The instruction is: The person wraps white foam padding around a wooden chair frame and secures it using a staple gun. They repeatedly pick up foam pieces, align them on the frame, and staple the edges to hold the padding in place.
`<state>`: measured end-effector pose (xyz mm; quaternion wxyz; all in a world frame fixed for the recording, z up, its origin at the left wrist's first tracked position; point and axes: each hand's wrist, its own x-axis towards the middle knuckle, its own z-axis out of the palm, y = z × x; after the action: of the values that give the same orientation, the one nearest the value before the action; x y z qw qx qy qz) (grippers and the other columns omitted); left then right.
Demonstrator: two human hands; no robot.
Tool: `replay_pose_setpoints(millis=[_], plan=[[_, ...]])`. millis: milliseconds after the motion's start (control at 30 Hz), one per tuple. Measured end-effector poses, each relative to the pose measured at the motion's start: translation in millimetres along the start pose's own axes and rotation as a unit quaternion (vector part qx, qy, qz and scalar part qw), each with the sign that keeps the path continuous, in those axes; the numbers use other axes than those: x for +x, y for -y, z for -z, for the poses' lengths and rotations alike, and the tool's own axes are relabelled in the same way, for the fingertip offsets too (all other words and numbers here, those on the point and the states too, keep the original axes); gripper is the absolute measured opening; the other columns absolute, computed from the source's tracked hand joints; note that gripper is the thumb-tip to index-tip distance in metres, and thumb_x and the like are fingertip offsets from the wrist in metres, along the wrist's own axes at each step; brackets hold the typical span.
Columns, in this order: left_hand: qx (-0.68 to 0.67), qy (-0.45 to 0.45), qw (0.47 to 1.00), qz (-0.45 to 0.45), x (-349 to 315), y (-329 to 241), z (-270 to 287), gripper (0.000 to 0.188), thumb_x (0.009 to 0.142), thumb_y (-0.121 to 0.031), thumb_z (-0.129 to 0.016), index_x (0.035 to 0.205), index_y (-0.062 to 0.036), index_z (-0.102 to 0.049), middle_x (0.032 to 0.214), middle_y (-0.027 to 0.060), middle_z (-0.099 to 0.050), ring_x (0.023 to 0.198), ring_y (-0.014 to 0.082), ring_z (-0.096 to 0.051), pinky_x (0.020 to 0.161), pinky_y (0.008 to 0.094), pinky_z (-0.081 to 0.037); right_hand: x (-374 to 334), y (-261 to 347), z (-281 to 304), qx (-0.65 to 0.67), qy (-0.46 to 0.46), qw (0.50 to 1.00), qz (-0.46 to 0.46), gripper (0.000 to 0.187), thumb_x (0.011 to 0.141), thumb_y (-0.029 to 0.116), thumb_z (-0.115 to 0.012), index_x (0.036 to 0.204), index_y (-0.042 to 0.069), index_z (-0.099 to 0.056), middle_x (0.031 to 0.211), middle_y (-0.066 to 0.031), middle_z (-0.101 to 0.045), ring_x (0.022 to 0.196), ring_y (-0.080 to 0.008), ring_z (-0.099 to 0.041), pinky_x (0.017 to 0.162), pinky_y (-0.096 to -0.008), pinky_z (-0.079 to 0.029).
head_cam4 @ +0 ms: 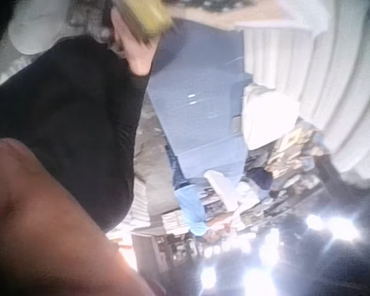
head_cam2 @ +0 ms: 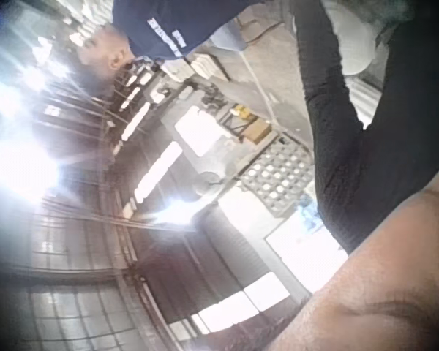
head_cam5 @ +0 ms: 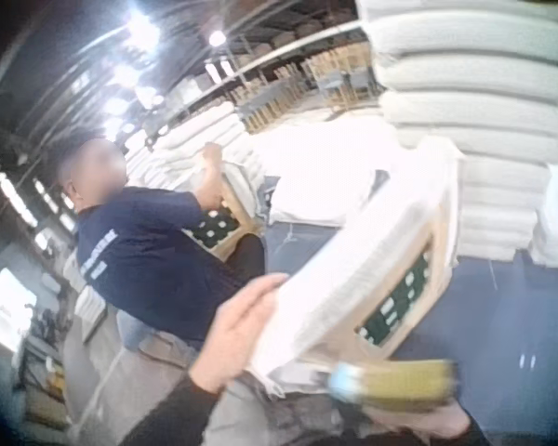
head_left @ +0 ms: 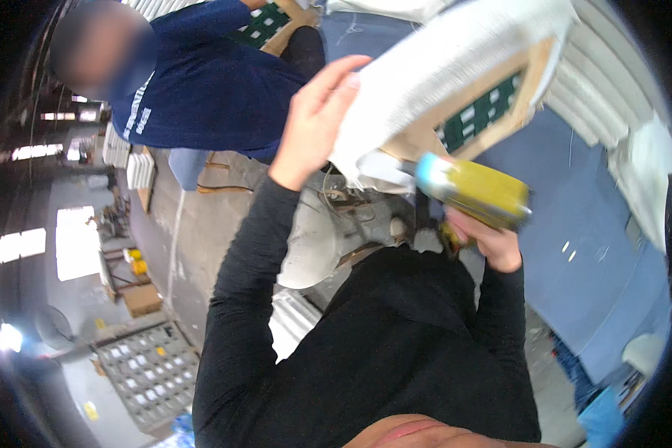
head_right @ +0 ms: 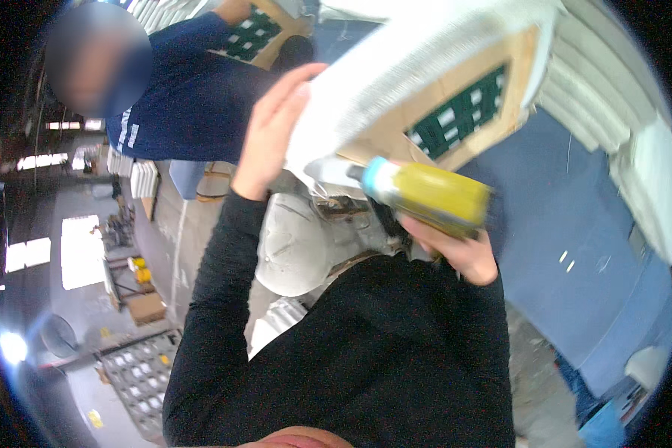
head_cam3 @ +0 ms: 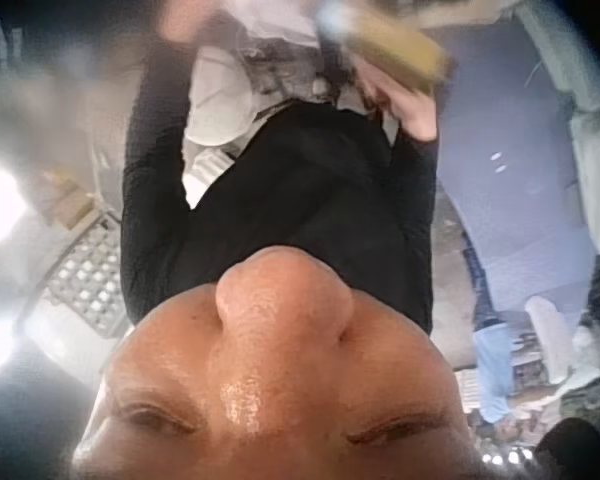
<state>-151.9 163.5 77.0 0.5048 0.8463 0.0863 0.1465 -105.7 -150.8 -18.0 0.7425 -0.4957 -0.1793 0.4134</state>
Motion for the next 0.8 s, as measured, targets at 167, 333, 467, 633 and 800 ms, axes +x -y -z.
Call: replay_pose_setpoints(millis=[167,333,467,633,800], plan=[[-0.003,-0.063,0.988,-0.144,1,-38,-67,0.026,0.108,-0.014,-0.067,0.126,0.0012,-0.077,0.123,0.0139,-0.080,0.108,0.0214,-0.075,0.098,0.0349,-0.058,27,84,-2,0.390,0.099,0.863,0.304,0.074,0.100,0.037,-0.075,0.164,0.012,-0.047,0.166,-0.0226,-0.040,0.141,-0.0330,-0.048,0.117,-0.0537,-0.042],[-0.254,0.023,0.962,-0.103,-19,-72,-67,0.035,0.102,-0.026,-0.071,0.118,0.0049,-0.077,0.114,0.0170,-0.080,0.099,0.0299,-0.078,0.092,0.0401,-0.058,51,123,-5,0.247,-0.066,0.928,0.271,0.087,0.104,0.056,-0.065,0.177,0.025,-0.030,0.185,-0.0250,-0.014,0.172,-0.0414,-0.014,0.140,-0.0570,-0.015],[0.163,-0.077,0.956,-0.234,-36,-132,-84,0.043,0.095,-0.029,-0.072,0.114,0.0094,-0.075,0.095,0.0181,-0.077,0.083,0.0281,-0.075,0.075,0.0430,-0.053,49,107,-21,0.162,-0.098,0.932,0.308,0.088,0.106,0.076,-0.038,0.179,0.028,-0.027,0.184,-0.0264,-0.018,0.171,-0.0444,-0.017,0.138,-0.0562,-0.017],[0.356,-0.065,0.902,-0.237,-34,-139,-102,0.021,0.084,-0.023,-0.075,0.092,-0.0034,-0.077,0.079,0.0097,-0.074,0.062,0.0186,-0.069,0.065,0.0351,-0.043,48,105,-24,0.205,-0.085,0.926,0.306,0.090,0.103,0.072,-0.056,0.178,0.029,-0.029,0.185,-0.0269,-0.013,0.171,-0.0442,-0.015,0.139,-0.0569,-0.016],[0.282,0.189,0.928,-0.156,-70,-140,-41,0.065,0.093,-0.069,-0.076,0.071,-0.0081,-0.070,0.053,0.0078,-0.056,0.052,0.0312,-0.065,0.057,0.0414,-0.048,45,98,24,0.342,0.142,0.875,0.313,0.065,0.098,0.045,-0.081,0.158,0.028,-0.064,0.187,-0.0227,-0.006,0.174,-0.0406,0.001,0.139,-0.0637,-0.013]])
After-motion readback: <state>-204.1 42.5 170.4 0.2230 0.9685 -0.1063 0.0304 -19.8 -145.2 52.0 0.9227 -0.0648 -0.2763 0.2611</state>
